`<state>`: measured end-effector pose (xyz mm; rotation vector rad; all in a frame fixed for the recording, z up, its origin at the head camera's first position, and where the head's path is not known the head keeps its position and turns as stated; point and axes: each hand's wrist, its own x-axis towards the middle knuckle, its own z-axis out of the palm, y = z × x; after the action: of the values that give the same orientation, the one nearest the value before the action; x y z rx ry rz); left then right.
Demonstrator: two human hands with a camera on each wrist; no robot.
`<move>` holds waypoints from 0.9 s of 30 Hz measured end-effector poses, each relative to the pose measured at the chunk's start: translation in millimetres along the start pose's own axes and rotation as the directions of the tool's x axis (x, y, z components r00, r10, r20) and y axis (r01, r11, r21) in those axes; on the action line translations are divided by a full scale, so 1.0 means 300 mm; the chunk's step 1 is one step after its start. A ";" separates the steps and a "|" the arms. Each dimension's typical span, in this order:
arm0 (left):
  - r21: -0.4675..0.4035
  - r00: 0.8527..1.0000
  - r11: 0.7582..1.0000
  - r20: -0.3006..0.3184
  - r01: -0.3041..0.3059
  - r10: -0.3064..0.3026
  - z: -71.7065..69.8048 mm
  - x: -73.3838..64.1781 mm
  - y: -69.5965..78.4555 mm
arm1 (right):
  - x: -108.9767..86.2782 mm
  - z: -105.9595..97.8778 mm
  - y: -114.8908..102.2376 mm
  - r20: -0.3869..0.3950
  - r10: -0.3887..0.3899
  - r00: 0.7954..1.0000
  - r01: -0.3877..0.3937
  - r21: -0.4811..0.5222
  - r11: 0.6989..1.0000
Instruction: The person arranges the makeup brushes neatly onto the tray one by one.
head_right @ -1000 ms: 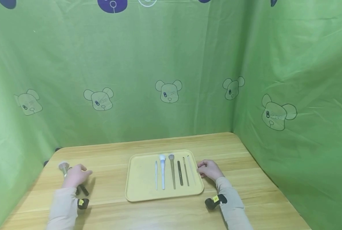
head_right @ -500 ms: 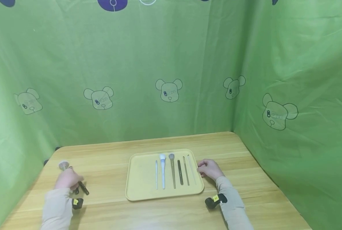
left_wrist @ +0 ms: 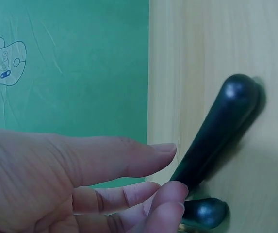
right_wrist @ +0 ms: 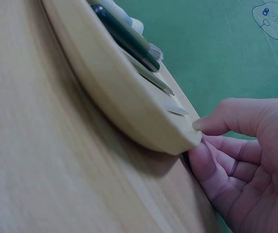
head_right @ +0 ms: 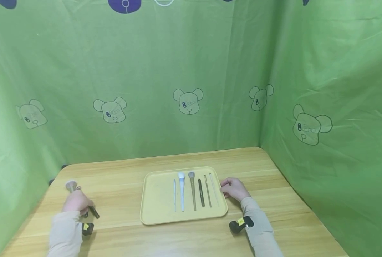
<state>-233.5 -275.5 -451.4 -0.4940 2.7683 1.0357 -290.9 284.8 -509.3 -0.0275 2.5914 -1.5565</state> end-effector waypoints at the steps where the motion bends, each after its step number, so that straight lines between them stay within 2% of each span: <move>1: 0.003 1.000 1.000 -0.002 -0.002 0.002 0.001 -0.001 0.001 | -0.001 0.000 -0.001 0.000 0.000 1.000 0.000 0.001 1.000; 7: -0.006 1.000 1.000 -0.011 -0.020 0.020 0.012 -0.009 -0.002 | -0.001 -0.002 -0.009 0.000 -0.003 1.000 0.003 -0.007 1.000; 9: -0.046 0.998 0.998 -0.048 -0.046 0.044 0.021 -0.016 -0.006 | 0.000 -0.002 -0.010 0.002 -0.007 1.000 0.007 -0.003 1.000; 10: -0.100 0.996 0.993 -0.069 -0.057 0.050 0.027 -0.022 -0.006 | 0.001 -0.003 -0.010 0.004 -0.009 1.000 0.009 -0.001 1.000; 12: -0.213 0.990 0.973 -0.125 -0.093 0.067 0.041 -0.034 -0.007 | 0.002 -0.003 -0.010 0.004 -0.012 1.000 0.012 0.005 1.000; 15: -0.367 0.981 0.919 -0.179 -0.142 0.080 0.055 -0.049 -0.002 | 0.003 -0.002 -0.008 0.003 -0.014 1.000 0.014 0.004 1.000; 16: -0.344 0.981 0.929 -0.178 -0.136 0.078 0.057 -0.048 0.001 | 0.003 -0.002 -0.007 0.001 -0.013 1.000 0.013 0.002 1.000; 19: -0.157 0.988 0.982 -0.127 -0.105 0.085 0.051 -0.031 0.014 | 0.003 0.000 -0.005 -0.004 -0.013 1.000 0.013 -0.003 1.000; 21: -0.020 0.995 0.997 -0.071 -0.077 0.075 0.044 -0.014 0.022 | 0.003 0.000 -0.004 -0.005 -0.011 1.000 0.011 -0.003 1.000; 22: 0.041 0.996 0.997 -0.048 -0.069 0.071 0.043 -0.006 0.027 | 0.003 0.001 -0.002 -0.004 -0.011 1.000 0.011 -0.005 1.000; 25: 0.039 0.999 0.998 0.002 -0.040 0.040 0.044 0.002 0.034 | 0.000 0.001 -0.001 -0.004 -0.006 1.000 0.006 -0.007 1.000; 27: 0.043 0.999 0.998 0.006 -0.037 0.037 0.048 0.003 0.038 | -0.002 0.001 -0.002 -0.003 -0.005 1.000 0.005 -0.010 1.000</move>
<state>-238.2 -258.1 -455.6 -0.4352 2.7984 0.9809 -290.3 284.4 -508.9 -0.0323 2.6035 -1.5470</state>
